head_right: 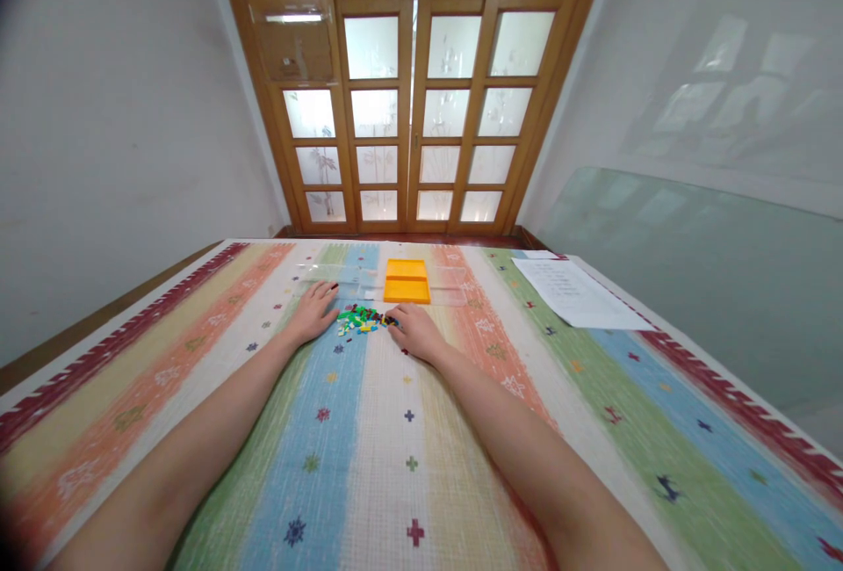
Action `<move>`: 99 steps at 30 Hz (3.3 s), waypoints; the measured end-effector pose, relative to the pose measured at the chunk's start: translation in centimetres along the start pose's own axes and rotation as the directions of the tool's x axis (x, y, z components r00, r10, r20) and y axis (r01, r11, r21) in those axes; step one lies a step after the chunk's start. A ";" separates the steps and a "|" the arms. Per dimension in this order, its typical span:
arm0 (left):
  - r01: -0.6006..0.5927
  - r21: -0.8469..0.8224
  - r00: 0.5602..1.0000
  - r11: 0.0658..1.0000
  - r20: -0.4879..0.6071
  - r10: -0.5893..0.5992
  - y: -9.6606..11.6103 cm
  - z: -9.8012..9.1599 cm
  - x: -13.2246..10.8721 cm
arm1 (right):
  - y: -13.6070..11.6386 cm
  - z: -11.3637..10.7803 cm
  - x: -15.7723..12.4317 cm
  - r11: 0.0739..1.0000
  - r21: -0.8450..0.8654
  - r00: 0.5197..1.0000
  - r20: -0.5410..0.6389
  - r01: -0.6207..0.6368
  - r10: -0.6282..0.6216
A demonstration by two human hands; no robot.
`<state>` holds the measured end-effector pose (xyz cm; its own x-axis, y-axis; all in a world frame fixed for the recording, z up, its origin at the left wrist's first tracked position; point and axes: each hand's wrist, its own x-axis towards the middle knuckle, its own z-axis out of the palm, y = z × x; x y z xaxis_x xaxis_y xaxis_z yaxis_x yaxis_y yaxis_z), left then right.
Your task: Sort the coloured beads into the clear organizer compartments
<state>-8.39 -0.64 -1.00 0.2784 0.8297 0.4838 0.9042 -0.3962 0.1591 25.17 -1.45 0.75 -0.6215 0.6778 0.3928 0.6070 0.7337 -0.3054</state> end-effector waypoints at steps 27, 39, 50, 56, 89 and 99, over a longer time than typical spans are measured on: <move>0.020 0.001 0.999 1.000 0.046 -0.020 -1.4 1.6 -0.2 | -3.0 -1.1 -0.4 0.941 -0.007 0.941 0.010 0.338 -0.338; 0.036 -0.041 0.999 0.998 0.029 -0.035 -1.4 1.0 -1.1 | -2.8 -0.9 -0.5 0.942 -0.044 0.943 0.010 0.334 -0.334; 0.074 -0.078 0.996 0.994 0.054 -0.069 -1.3 0.2 -1.5 | -2.2 -1.1 -0.9 0.947 -0.011 0.947 0.013 0.320 -0.320; 0.082 -0.102 0.996 0.991 0.055 -0.077 -1.5 0.0 -1.8 | -2.1 -1.0 -0.9 0.950 -0.003 0.950 0.011 0.314 -0.313; 0.053 -0.039 0.998 0.998 0.044 -0.052 -1.2 0.1 -1.3 | -2.3 -0.5 -1.0 0.957 -0.009 0.954 -0.080 0.289 -0.289; 0.010 -0.006 1.000 1.000 0.020 -0.010 0.2 -0.6 -1.1 | -1.6 0.0 -1.0 0.970 -0.016 0.956 -0.164 0.243 -0.243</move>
<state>-8.69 -1.85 -0.94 0.2757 0.8412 0.4651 0.9050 -0.3902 0.1693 24.82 -3.30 0.82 -0.6605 0.4621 0.5918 0.4453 0.8757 -0.1868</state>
